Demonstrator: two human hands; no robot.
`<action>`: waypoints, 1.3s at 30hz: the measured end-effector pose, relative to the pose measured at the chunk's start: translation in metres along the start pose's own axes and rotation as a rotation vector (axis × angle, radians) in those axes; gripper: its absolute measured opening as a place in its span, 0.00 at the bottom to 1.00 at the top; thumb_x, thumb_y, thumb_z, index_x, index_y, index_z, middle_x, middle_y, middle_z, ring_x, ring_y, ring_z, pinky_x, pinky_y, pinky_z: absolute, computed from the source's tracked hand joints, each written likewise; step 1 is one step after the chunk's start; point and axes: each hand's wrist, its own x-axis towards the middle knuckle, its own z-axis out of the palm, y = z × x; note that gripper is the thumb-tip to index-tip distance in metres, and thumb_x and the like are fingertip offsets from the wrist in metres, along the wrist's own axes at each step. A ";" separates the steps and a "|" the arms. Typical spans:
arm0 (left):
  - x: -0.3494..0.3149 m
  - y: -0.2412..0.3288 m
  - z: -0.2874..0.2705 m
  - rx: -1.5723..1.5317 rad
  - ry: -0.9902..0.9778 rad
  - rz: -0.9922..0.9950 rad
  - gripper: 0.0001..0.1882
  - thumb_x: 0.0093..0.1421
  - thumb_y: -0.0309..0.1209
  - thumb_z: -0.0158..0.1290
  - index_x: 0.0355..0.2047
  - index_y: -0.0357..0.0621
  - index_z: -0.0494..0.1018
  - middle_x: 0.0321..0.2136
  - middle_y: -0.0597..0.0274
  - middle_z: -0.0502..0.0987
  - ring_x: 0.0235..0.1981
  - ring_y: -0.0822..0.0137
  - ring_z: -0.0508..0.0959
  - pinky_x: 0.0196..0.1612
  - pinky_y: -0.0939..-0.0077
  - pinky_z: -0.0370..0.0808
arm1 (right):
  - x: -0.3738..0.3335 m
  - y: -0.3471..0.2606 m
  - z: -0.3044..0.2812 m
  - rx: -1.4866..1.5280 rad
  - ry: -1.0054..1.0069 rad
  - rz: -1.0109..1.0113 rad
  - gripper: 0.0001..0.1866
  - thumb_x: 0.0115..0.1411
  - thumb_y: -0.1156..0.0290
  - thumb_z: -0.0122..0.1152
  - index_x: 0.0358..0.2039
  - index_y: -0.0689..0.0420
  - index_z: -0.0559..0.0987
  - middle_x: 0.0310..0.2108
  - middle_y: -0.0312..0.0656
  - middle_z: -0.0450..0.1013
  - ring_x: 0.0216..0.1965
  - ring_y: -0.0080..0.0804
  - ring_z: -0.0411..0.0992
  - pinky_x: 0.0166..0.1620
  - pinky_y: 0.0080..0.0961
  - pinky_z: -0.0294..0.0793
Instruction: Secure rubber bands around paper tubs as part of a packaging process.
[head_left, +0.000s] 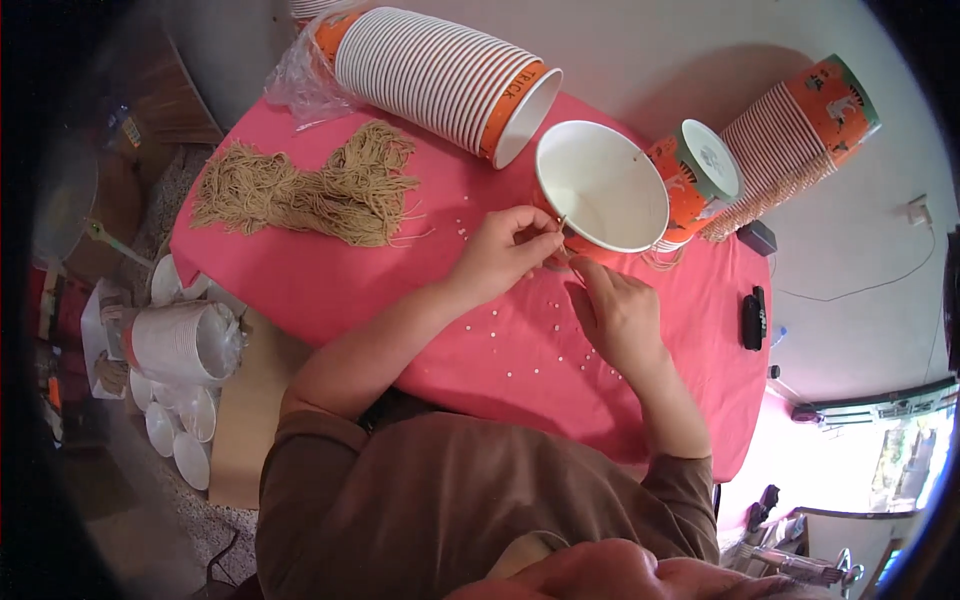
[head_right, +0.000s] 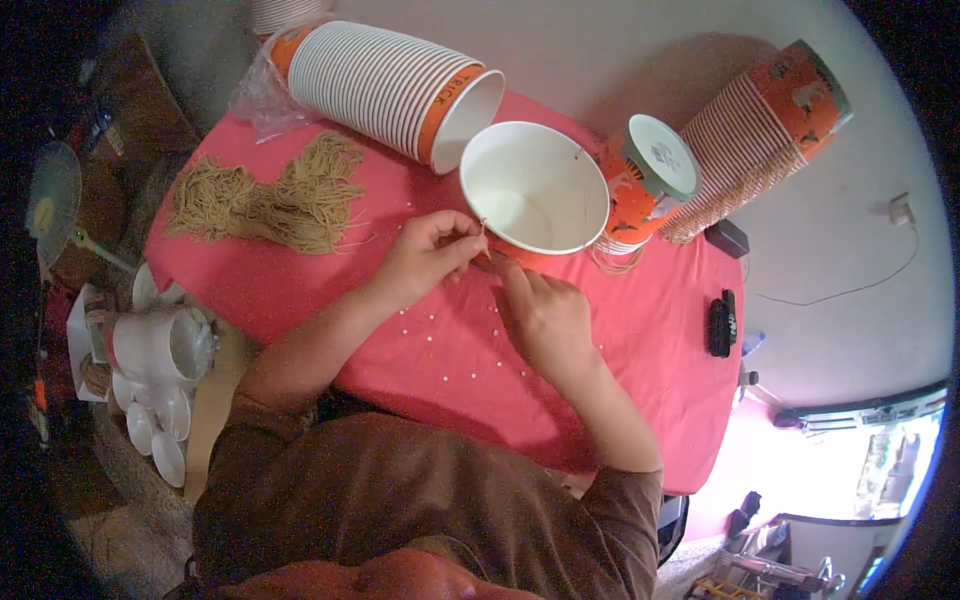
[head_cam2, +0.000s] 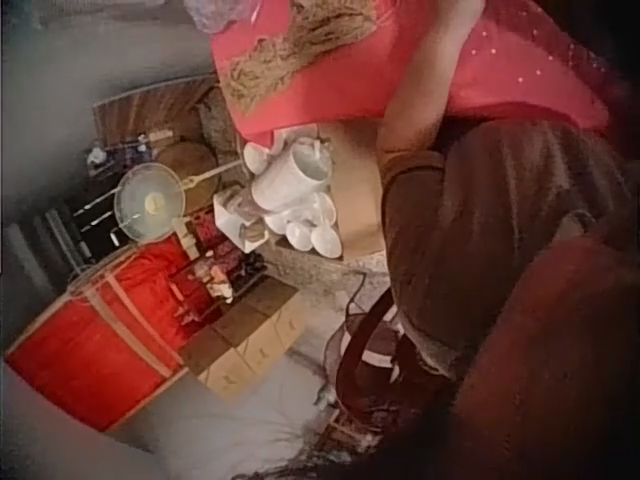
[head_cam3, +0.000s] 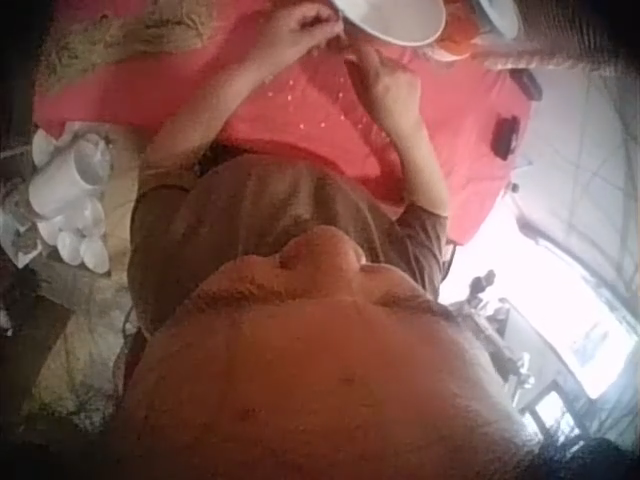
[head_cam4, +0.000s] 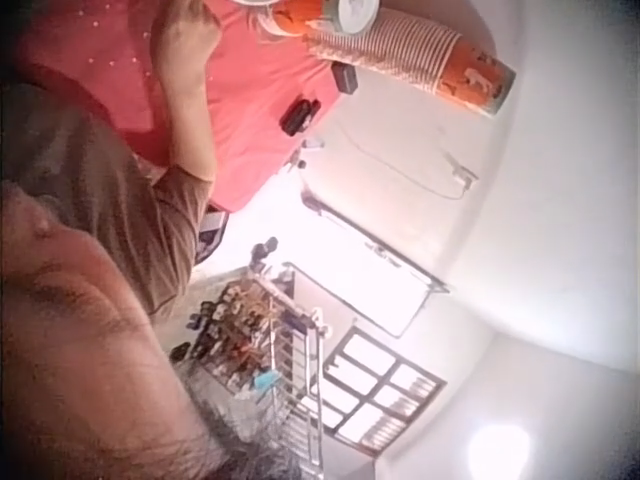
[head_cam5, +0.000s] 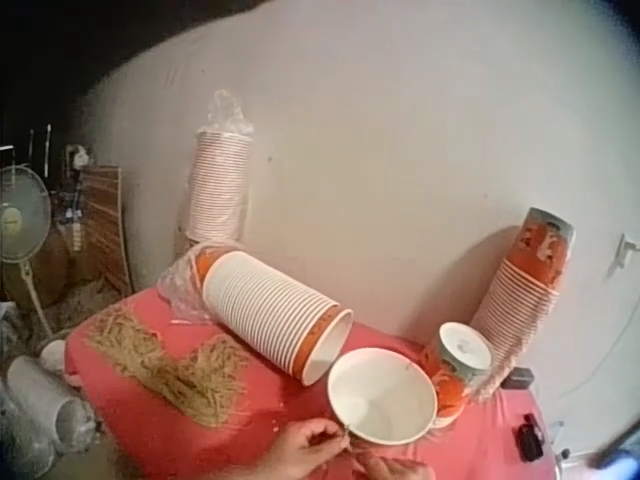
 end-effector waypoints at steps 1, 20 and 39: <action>0.000 0.000 -0.001 -0.036 -0.004 -0.023 0.08 0.63 0.32 0.51 0.33 0.40 0.72 0.24 0.69 0.73 0.20 0.80 0.69 0.21 0.85 0.65 | 0.003 0.001 0.002 -0.034 0.016 -0.031 0.13 0.53 0.76 0.62 0.41 0.58 0.75 0.25 0.44 0.74 0.23 0.39 0.75 0.25 0.33 0.72; 0.006 0.015 -0.002 -0.230 0.107 -0.298 0.05 0.57 0.28 0.56 0.27 0.43 0.73 0.17 0.76 0.65 0.17 0.83 0.62 0.18 0.87 0.56 | 0.005 -0.002 0.020 -0.185 0.133 -0.224 0.12 0.49 0.76 0.59 0.37 0.57 0.76 0.22 0.38 0.72 0.19 0.33 0.69 0.22 0.30 0.68; 0.036 0.010 -0.005 0.068 -0.022 -0.117 0.05 0.53 0.26 0.58 0.23 0.39 0.75 0.18 0.75 0.71 0.20 0.84 0.65 0.21 0.83 0.61 | 0.006 0.010 0.018 -0.037 0.070 -0.357 0.12 0.46 0.71 0.54 0.33 0.61 0.74 0.23 0.39 0.70 0.25 0.33 0.72 0.29 0.30 0.72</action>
